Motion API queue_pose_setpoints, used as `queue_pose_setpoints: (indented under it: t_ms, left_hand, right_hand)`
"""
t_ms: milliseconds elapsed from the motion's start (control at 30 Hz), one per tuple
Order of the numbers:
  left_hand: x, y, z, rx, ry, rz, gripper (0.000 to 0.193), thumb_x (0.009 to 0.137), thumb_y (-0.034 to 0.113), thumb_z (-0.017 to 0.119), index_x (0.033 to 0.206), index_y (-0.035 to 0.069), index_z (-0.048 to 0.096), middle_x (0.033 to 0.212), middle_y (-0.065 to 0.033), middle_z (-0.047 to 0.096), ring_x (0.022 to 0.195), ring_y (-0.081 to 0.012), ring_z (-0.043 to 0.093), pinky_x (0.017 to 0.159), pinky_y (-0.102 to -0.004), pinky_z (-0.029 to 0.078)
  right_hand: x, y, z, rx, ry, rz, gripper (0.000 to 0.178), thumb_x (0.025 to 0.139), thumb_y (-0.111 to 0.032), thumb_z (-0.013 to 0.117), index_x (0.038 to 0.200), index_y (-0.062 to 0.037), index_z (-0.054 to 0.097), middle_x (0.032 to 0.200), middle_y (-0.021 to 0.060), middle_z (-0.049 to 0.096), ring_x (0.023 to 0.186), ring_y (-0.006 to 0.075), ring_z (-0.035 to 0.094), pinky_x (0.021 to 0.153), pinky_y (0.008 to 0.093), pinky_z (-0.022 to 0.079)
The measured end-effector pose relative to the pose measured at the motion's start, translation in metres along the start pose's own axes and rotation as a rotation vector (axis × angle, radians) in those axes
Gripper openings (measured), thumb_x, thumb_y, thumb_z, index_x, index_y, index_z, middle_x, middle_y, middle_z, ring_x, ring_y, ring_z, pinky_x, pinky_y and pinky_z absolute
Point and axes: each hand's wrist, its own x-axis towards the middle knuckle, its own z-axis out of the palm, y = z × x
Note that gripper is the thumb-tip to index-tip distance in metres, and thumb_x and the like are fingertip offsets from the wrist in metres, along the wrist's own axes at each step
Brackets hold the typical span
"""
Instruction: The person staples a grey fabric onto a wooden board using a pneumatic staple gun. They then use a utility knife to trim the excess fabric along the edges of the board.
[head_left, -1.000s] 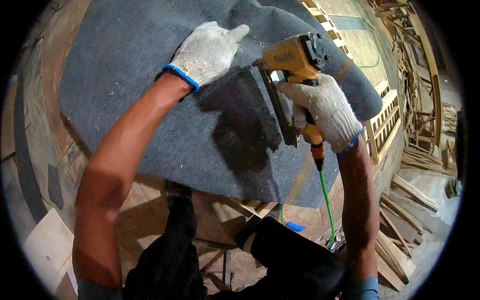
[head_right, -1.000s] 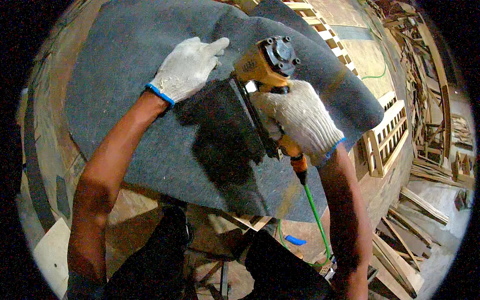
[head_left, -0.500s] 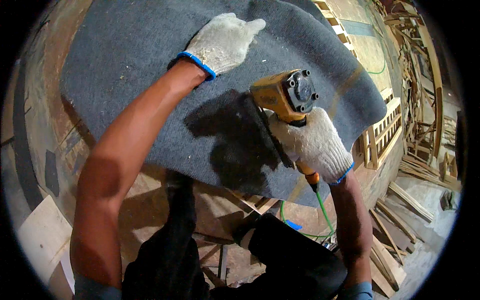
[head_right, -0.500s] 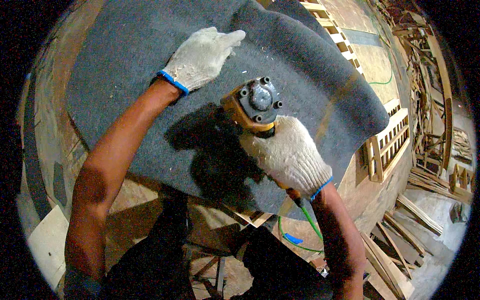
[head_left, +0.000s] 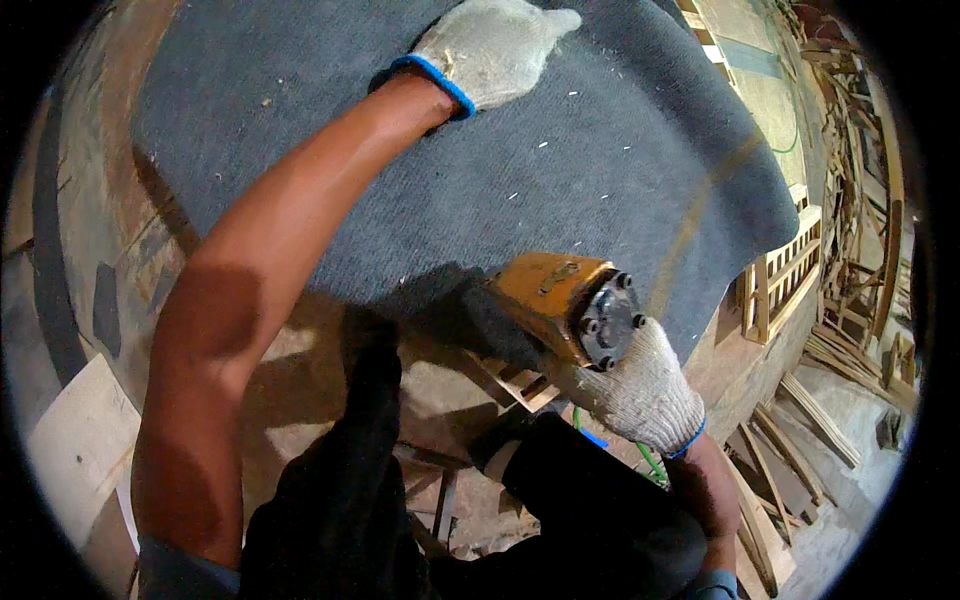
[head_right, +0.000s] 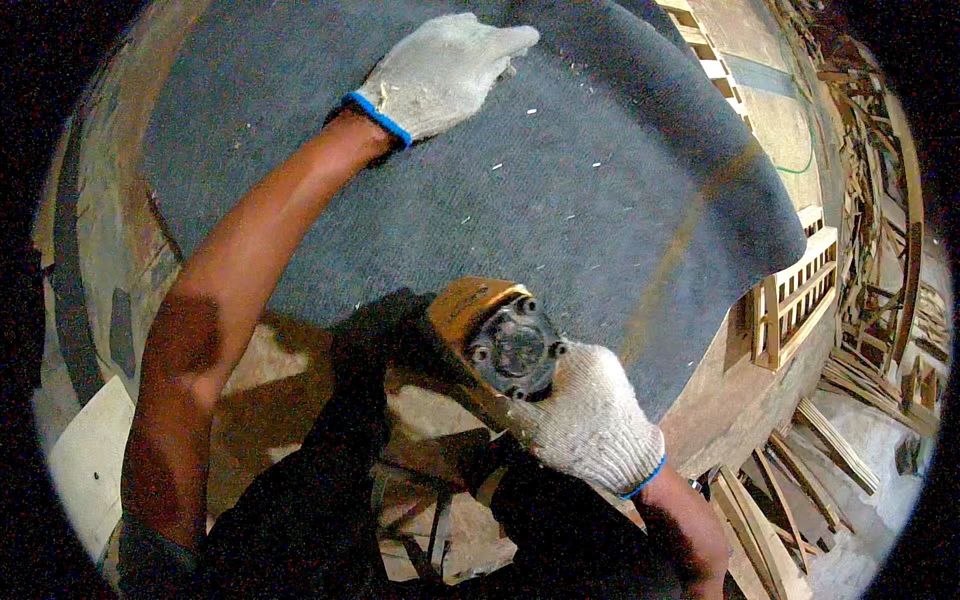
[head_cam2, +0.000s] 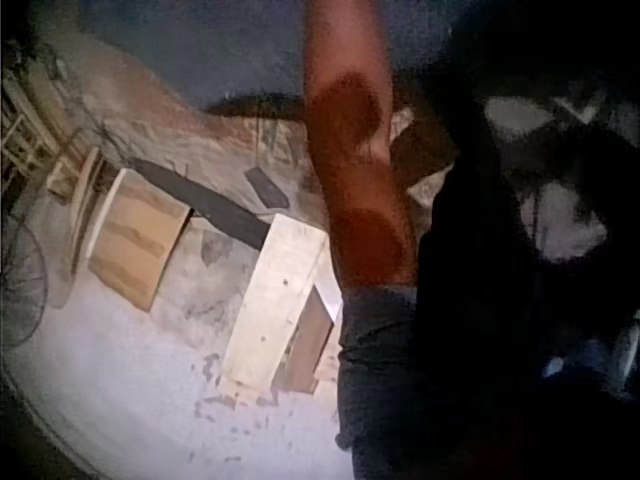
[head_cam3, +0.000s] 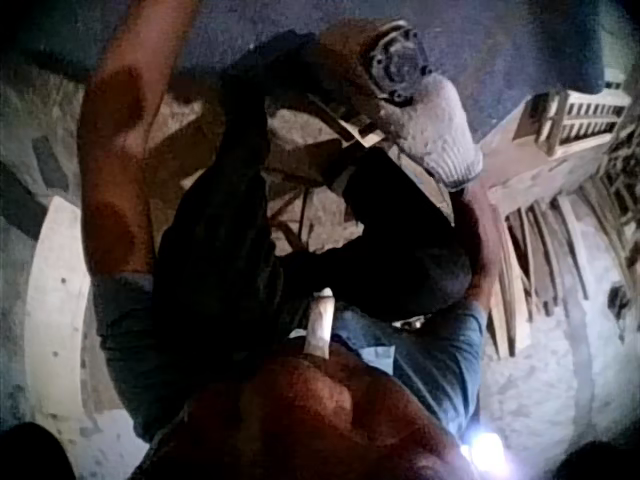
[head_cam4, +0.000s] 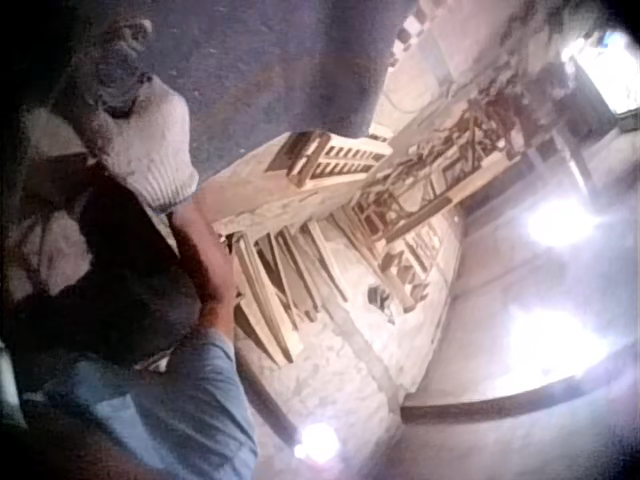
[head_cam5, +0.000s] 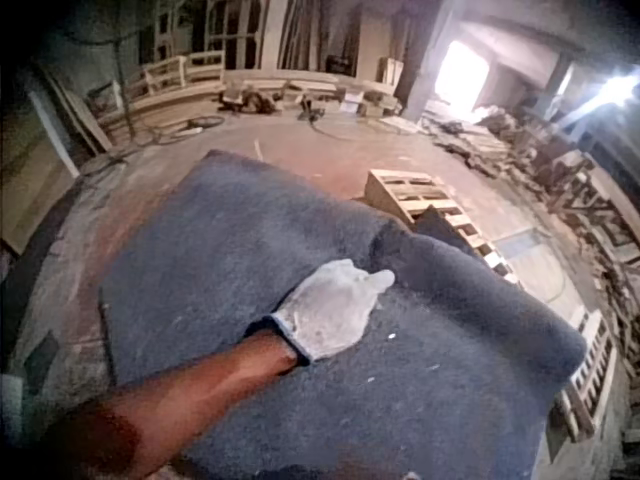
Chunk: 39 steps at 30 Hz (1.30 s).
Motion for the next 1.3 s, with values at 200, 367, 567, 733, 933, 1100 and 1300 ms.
queue_pose_setpoints:
  t_ms: [200,367,567,733,933,1100,1300]
  left_hand:
    - [-0.016,-0.006,0.003,0.027,0.011,0.020,0.023,0.089,0.017,0.056,0.109,0.007,0.063,0.082,-0.0113,0.065,0.083,-0.0306,0.065,0.079,-0.0453,0.050]
    - [-0.013,-0.001,-0.008,0.002,0.096,0.045,0.024,0.090,0.018,0.056,0.110,0.007,0.064,0.085,-0.0120,0.067,0.083,-0.0313,0.065,0.079,-0.0457,0.050]
    - [-0.083,0.087,-0.086,-0.815,0.005,-0.422,0.027,0.106,0.017,0.050,0.112,0.001,0.071,0.105,-0.0122,0.073,0.099,-0.0190,0.069,0.086,-0.0347,0.055]
    - [-0.254,0.166,-0.127,-1.541,-0.603,-1.336,0.024,0.104,0.019,0.054,0.104,-0.002,0.067,0.093,-0.0114,0.072,0.088,-0.0222,0.070,0.088,-0.0376,0.054]
    - [-0.252,0.163,-0.118,-1.764,0.017,-1.799,0.024,0.103,0.029,0.060,0.106,0.005,0.064,0.094,-0.0110,0.068,0.084,-0.0272,0.068,0.092,-0.0468,0.056]
    - [-0.258,0.160,-0.126,-1.101,-0.388,-1.183,0.022,0.102,0.021,0.062,0.104,0.000,0.068,0.091,-0.0108,0.071,0.077,-0.0211,0.066,0.070,-0.0346,0.053]
    - [-0.218,0.156,-0.129,-0.484,-0.398,-0.261,0.027,0.098,0.023,0.068,0.119,0.008,0.070,0.061,-0.0088,0.062,0.047,-0.0237,0.056,0.040,-0.0361,0.040]
  right_hand:
    - [0.015,0.006,0.012,0.059,0.023,0.044,0.041,0.085,-0.018,0.076,0.120,0.0020,0.067,0.105,0.0123,0.075,0.091,0.0184,0.072,0.081,0.0352,0.059]
    - [0.018,-0.003,0.015,0.069,0.063,0.038,0.032,0.088,-0.033,0.074,0.093,-0.0010,0.072,0.066,0.0168,0.069,0.062,0.0281,0.072,0.058,0.0399,0.056]
    - [0.022,0.010,0.011,0.086,0.027,0.042,0.037,0.087,-0.015,0.071,0.118,0.0043,0.067,0.102,0.0146,0.076,0.091,0.0224,0.073,0.079,0.0381,0.059]
    - [0.027,0.010,0.022,0.111,0.032,0.000,0.036,0.088,-0.012,0.071,0.119,0.0049,0.066,0.108,0.0158,0.074,0.097,0.0219,0.071,0.086,0.0375,0.057]
    - [0.026,0.011,0.029,0.168,0.136,-0.094,0.029,0.086,-0.025,0.073,0.103,-0.0011,0.072,0.077,0.0155,0.074,0.071,0.0237,0.073,0.065,0.0397,0.057]
    - [0.023,0.015,0.023,0.096,0.155,-0.087,0.032,0.086,-0.025,0.073,0.109,-0.0025,0.071,0.085,0.0169,0.075,0.078,0.0247,0.074,0.071,0.0400,0.057]
    - [0.021,0.024,0.015,0.132,0.194,-0.284,0.031,0.088,-0.016,0.071,0.115,-0.0006,0.070,0.100,0.0122,0.077,0.094,0.0213,0.073,0.086,0.0381,0.056]
